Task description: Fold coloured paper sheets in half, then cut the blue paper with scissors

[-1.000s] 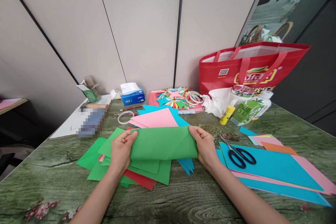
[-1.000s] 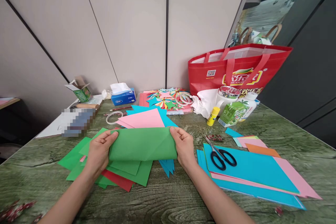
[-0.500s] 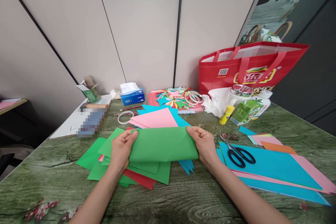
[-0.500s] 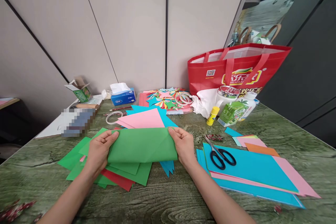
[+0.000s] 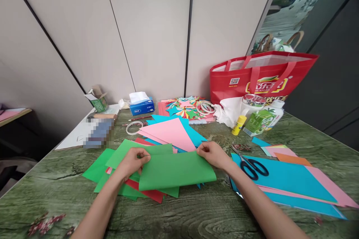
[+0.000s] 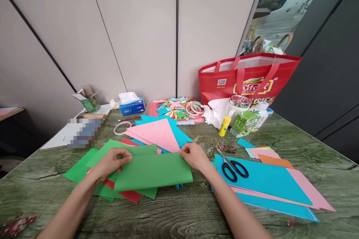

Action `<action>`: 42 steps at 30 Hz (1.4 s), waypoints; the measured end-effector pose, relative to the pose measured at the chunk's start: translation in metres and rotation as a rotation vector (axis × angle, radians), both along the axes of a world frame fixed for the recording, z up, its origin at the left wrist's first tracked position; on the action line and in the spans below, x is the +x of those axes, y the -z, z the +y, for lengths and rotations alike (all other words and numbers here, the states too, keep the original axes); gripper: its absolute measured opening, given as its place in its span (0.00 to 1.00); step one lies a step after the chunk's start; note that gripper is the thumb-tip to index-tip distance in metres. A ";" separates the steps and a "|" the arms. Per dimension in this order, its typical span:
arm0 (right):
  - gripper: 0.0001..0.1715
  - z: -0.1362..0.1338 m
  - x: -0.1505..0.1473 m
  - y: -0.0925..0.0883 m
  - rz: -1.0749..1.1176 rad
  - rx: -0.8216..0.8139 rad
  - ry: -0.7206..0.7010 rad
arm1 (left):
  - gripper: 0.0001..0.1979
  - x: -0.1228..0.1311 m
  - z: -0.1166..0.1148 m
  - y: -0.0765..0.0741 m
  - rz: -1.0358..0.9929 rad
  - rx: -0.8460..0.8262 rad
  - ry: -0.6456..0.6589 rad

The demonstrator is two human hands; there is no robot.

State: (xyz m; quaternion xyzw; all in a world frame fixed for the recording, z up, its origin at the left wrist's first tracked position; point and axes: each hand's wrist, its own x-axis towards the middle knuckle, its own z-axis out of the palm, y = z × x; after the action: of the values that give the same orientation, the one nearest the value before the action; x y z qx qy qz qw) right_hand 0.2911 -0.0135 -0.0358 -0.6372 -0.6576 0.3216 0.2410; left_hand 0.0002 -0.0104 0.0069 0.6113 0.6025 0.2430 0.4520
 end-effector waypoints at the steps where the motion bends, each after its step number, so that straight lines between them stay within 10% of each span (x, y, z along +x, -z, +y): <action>1: 0.10 -0.001 -0.001 -0.001 -0.081 0.009 -0.012 | 0.15 0.000 0.001 0.002 0.035 -0.002 0.025; 9: 0.09 -0.009 -0.019 -0.005 -0.446 -0.011 -0.008 | 0.07 -0.002 0.007 0.023 0.376 0.125 0.142; 17: 0.11 -0.017 -0.030 -0.015 -0.647 0.063 -0.043 | 0.12 0.013 -0.008 0.009 0.873 0.344 0.312; 28: 0.20 -0.009 -0.031 -0.022 -0.575 0.124 -0.556 | 0.32 0.022 -0.010 0.003 0.938 0.465 0.737; 42: 0.19 -0.015 -0.066 -0.041 -0.582 0.059 -0.611 | 0.11 0.070 -0.007 -0.014 0.916 0.433 0.903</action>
State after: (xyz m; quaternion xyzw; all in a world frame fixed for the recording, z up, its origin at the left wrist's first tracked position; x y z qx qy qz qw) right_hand 0.2246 -0.0287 0.0056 -0.4700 -0.8659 0.1660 -0.0430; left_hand 0.0699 -0.0175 0.0213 0.9208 0.3568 -0.1380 0.0757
